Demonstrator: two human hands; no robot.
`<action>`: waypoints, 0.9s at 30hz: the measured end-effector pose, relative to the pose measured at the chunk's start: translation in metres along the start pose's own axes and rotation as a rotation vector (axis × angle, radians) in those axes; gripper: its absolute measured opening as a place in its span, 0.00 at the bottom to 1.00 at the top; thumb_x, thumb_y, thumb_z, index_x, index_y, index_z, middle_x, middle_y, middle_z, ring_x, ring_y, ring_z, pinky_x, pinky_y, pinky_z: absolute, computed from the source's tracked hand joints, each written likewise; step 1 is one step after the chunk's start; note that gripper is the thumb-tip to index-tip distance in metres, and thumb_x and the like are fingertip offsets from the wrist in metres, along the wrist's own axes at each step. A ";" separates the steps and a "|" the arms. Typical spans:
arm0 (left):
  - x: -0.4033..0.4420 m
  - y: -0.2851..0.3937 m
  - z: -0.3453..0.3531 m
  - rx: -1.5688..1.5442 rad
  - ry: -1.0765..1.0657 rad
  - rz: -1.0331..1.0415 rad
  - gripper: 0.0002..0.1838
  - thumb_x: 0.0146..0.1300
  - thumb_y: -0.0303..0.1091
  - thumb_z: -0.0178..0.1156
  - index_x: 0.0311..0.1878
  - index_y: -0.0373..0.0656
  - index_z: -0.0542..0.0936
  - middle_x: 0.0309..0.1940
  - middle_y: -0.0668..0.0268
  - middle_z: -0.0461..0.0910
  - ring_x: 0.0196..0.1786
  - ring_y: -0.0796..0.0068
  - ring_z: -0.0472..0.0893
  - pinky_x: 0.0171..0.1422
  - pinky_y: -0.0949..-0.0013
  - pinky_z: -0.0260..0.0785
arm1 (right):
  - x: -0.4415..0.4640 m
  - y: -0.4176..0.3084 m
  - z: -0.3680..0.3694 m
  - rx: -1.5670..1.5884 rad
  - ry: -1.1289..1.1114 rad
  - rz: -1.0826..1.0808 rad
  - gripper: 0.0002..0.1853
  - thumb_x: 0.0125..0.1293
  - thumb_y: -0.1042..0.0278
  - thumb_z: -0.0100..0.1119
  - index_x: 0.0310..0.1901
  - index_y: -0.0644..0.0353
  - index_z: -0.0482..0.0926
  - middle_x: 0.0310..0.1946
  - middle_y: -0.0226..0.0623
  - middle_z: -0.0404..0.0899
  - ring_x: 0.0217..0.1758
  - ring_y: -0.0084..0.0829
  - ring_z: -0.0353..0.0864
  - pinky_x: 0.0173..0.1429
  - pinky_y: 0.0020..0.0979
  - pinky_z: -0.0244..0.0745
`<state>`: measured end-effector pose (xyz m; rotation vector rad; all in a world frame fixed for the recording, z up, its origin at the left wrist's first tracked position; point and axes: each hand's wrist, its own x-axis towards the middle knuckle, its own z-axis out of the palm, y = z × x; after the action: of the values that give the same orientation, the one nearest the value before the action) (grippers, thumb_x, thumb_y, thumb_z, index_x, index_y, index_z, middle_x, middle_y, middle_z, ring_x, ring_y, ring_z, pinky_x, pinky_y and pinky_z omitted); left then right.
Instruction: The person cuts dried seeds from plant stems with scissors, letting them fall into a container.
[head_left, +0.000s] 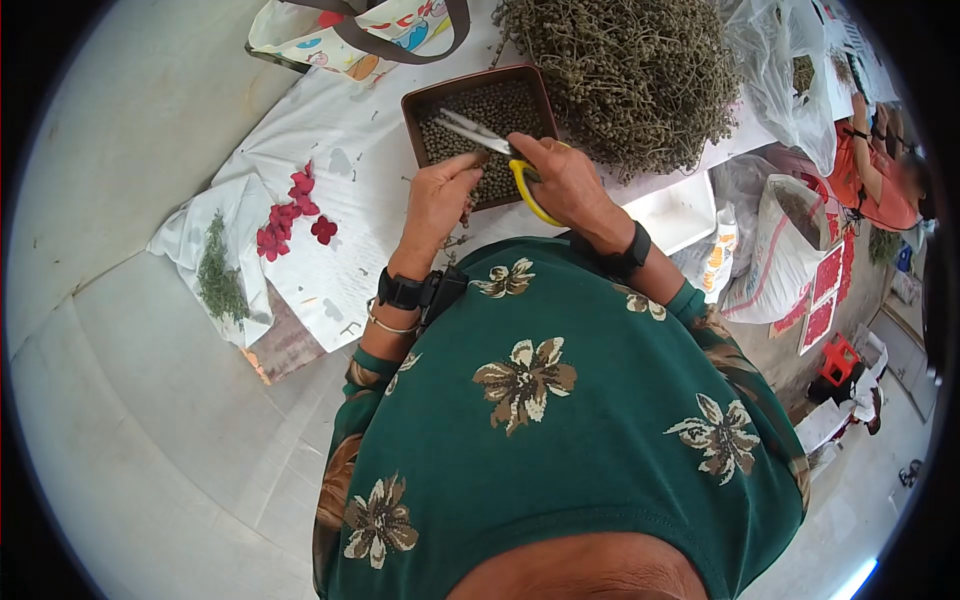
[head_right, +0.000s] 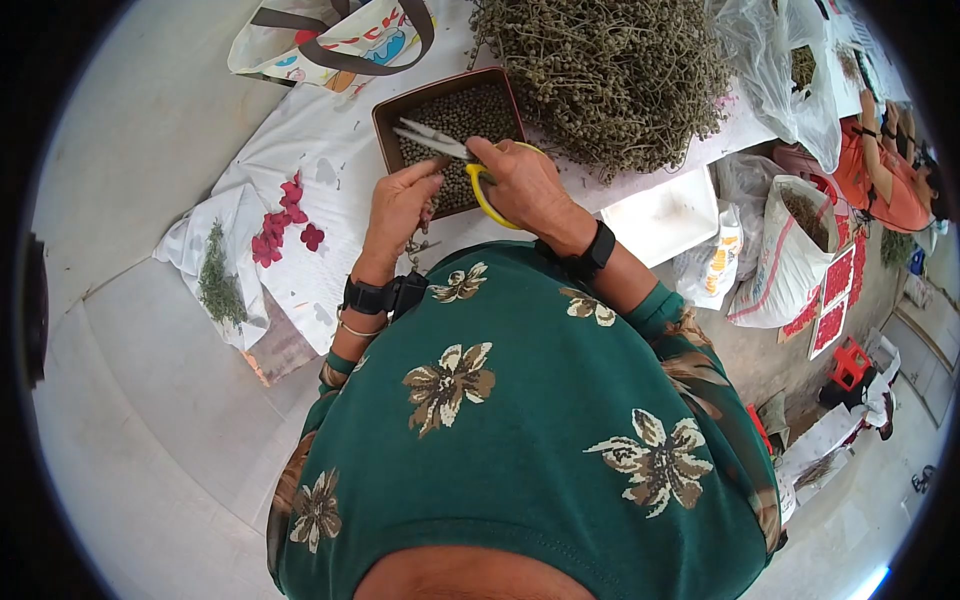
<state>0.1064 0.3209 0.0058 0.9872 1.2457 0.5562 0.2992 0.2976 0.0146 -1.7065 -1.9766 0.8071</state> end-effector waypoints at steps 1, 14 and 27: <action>-0.001 -0.002 0.002 0.009 -0.010 0.001 0.12 0.63 0.29 0.57 0.49 0.39 0.82 0.19 0.76 0.71 0.18 0.89 0.67 0.20 0.80 0.60 | 0.002 0.000 -0.003 -0.001 0.000 -0.001 0.22 0.56 0.71 0.61 0.55 0.52 0.74 0.33 0.46 0.78 0.38 0.49 0.79 0.38 0.43 0.73; -0.003 0.012 -0.005 -0.348 0.002 0.078 0.15 0.67 0.30 0.56 0.55 0.39 0.79 0.25 0.77 0.72 0.19 0.90 0.67 0.22 0.83 0.59 | -0.007 -0.005 -0.037 0.237 -0.220 0.106 0.25 0.58 0.68 0.63 0.58 0.58 0.71 0.38 0.48 0.80 0.39 0.48 0.79 0.44 0.40 0.74; 0.002 -0.001 -0.012 -0.197 -0.066 0.062 0.10 0.65 0.28 0.54 0.47 0.38 0.81 0.22 0.75 0.72 0.19 0.89 0.67 0.21 0.83 0.56 | -0.012 -0.002 -0.027 0.127 -0.200 -0.048 0.22 0.60 0.67 0.62 0.57 0.59 0.73 0.36 0.49 0.79 0.39 0.49 0.78 0.45 0.43 0.72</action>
<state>0.0953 0.3259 0.0041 0.8733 1.0819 0.6763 0.3177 0.2898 0.0371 -1.5518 -2.0379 1.0990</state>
